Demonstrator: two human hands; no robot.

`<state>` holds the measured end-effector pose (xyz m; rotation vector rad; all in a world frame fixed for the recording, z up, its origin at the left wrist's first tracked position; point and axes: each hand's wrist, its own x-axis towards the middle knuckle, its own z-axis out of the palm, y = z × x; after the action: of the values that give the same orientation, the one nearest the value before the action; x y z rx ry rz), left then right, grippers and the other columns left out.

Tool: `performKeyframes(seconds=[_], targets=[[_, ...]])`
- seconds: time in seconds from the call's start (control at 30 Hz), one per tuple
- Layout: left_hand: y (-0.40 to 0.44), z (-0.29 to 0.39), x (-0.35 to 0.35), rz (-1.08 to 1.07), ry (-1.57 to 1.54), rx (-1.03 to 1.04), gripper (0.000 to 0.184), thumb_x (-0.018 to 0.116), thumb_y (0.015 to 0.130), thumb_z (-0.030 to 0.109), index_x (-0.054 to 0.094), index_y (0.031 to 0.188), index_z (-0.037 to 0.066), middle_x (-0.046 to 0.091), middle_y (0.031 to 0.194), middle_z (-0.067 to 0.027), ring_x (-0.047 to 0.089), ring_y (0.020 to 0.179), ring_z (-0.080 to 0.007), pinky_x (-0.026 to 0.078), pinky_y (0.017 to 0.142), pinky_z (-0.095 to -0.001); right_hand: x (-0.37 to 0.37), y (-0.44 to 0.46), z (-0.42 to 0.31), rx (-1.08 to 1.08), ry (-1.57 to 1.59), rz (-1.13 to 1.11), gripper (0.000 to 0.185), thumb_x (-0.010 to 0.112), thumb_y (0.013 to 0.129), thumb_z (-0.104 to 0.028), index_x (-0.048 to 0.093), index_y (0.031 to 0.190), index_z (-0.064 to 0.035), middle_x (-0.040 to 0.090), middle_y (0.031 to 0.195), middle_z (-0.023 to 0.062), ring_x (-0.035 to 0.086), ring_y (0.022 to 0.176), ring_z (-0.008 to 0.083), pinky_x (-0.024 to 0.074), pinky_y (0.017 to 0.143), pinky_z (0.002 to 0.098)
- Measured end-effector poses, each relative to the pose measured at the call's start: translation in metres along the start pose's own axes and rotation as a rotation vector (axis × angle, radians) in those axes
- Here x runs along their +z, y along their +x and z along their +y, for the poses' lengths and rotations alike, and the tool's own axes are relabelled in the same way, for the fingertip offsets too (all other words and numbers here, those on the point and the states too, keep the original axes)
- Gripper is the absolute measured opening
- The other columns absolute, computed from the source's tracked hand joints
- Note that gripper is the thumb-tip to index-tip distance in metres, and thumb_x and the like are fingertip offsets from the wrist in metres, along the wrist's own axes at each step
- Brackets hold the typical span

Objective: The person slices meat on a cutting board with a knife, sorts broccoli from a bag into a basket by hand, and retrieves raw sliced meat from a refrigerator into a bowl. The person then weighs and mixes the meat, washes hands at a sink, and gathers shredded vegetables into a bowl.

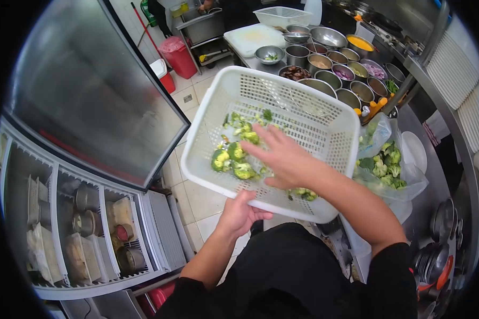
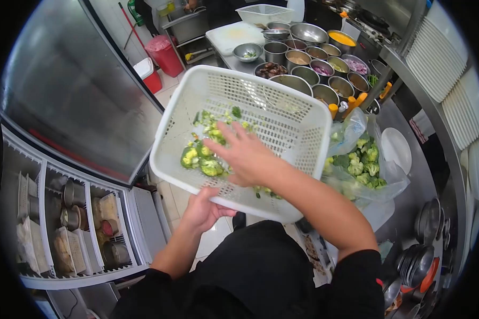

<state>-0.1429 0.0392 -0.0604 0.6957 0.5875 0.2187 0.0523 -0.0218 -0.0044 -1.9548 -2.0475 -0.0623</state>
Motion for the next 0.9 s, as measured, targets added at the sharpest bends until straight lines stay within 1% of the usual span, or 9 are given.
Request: performKeyframes(seconds=[0.1,0.2,0.3,0.4,0.5,0.6,0.73,0.8,0.9], targets=[[-0.008,0.002,0.012,-0.018,0.065,-0.01,0.04,0.045,0.093,0.014,0.041,0.128,-0.005,0.063,0.109,-0.0211,0.069,0.087,-0.0334,0.061,0.063,-0.0403,0.019,0.042,-0.016,-0.113,-0.166,-0.168,0.091,0.081,0.061,-0.023,0.04,0.142,-0.0301,0.038,0.145,0.0149,0.042,0.127,0.0464,0.0457,0.092,0.0622],[-0.007,0.004,0.004,-0.018,0.095,-0.053,0.046,0.046,0.092,0.014,0.037,0.135,0.0,0.06,0.116,-0.0211,0.069,0.086,-0.0342,0.061,0.06,-0.04,0.027,0.058,-0.017,-0.16,-0.138,-0.34,0.093,0.084,0.056,-0.024,0.042,0.138,-0.0358,0.039,0.141,0.0156,0.044,0.126,0.0418,0.0493,0.088,0.0613],[-0.003,0.005,-0.003,-0.025,0.041,-0.089,0.05,0.047,0.09,0.015,0.036,0.137,0.001,0.06,0.116,-0.0207,0.07,0.084,-0.0345,0.062,0.058,-0.0391,0.046,0.05,-0.013,-0.186,-0.115,-0.368,0.094,0.085,0.054,-0.024,0.043,0.136,-0.0375,0.045,0.131,0.0129,0.049,0.12,0.0382,0.0517,0.083,0.0569],[-0.004,0.002,-0.004,-0.005,0.048,-0.076,0.049,0.047,0.089,0.015,0.038,0.134,-0.002,0.061,0.113,-0.0216,0.069,0.084,-0.0353,0.062,0.058,-0.0388,0.054,0.052,-0.013,-0.101,-0.102,-0.276,0.091,0.085,0.054,-0.024,0.044,0.135,-0.0371,0.048,0.127,0.0118,0.051,0.117,0.0365,0.0516,0.08,0.0553],[0.0,0.0,-0.004,0.011,0.1,-0.087,0.047,0.047,0.089,0.015,0.04,0.131,-0.004,0.062,0.11,-0.0225,0.069,0.084,-0.0358,0.062,0.059,-0.0392,0.063,0.064,-0.014,-0.042,-0.089,-0.314,0.083,0.083,0.057,-0.022,0.048,0.132,-0.0339,0.049,0.123,0.0149,0.052,0.115,0.0363,0.0508,0.081,0.055],[0.008,0.003,-0.011,-0.017,0.095,-0.1,0.049,0.048,0.088,0.016,0.041,0.131,-0.006,0.063,0.11,-0.0227,0.07,0.084,-0.0354,0.063,0.061,-0.0398,0.069,0.055,-0.003,0.013,0.07,-0.222,0.079,0.08,0.059,-0.019,0.049,0.131,-0.028,0.048,0.116,0.0187,0.053,0.109,0.0389,0.051,0.081,0.0525],[0.005,0.004,0.001,0.034,0.096,-0.06,0.044,0.048,0.088,0.018,0.046,0.126,-0.005,0.064,0.11,-0.0204,0.069,0.083,-0.0331,0.061,0.059,-0.0381,0.05,0.031,0.004,0.145,0.316,0.026,0.08,0.079,0.058,-0.018,0.049,0.132,-0.0245,0.047,0.11,0.0204,0.053,0.101,0.0403,0.0508,0.079,0.0487],[0.004,0.008,0.005,0.059,0.125,-0.042,0.043,0.048,0.088,0.02,0.048,0.124,-0.003,0.065,0.11,-0.019,0.069,0.084,-0.0315,0.059,0.058,-0.0367,0.016,0.01,0.0,0.148,0.4,0.218,0.081,0.079,0.057,-0.018,0.049,0.132,-0.0229,0.046,0.108,0.0206,0.053,0.099,0.0399,0.0506,0.077,0.0475],[0.001,0.01,-0.003,0.095,0.183,-0.012,0.044,0.047,0.088,0.024,0.049,0.123,-0.002,0.066,0.108,-0.0178,0.069,0.086,-0.0295,0.057,0.057,-0.0342,-0.057,-0.054,0.011,0.196,0.331,0.517,0.081,0.077,0.057,-0.015,0.049,0.133,-0.0209,0.047,0.107,0.0177,0.051,0.099,0.0357,0.0486,0.082,0.0424]])
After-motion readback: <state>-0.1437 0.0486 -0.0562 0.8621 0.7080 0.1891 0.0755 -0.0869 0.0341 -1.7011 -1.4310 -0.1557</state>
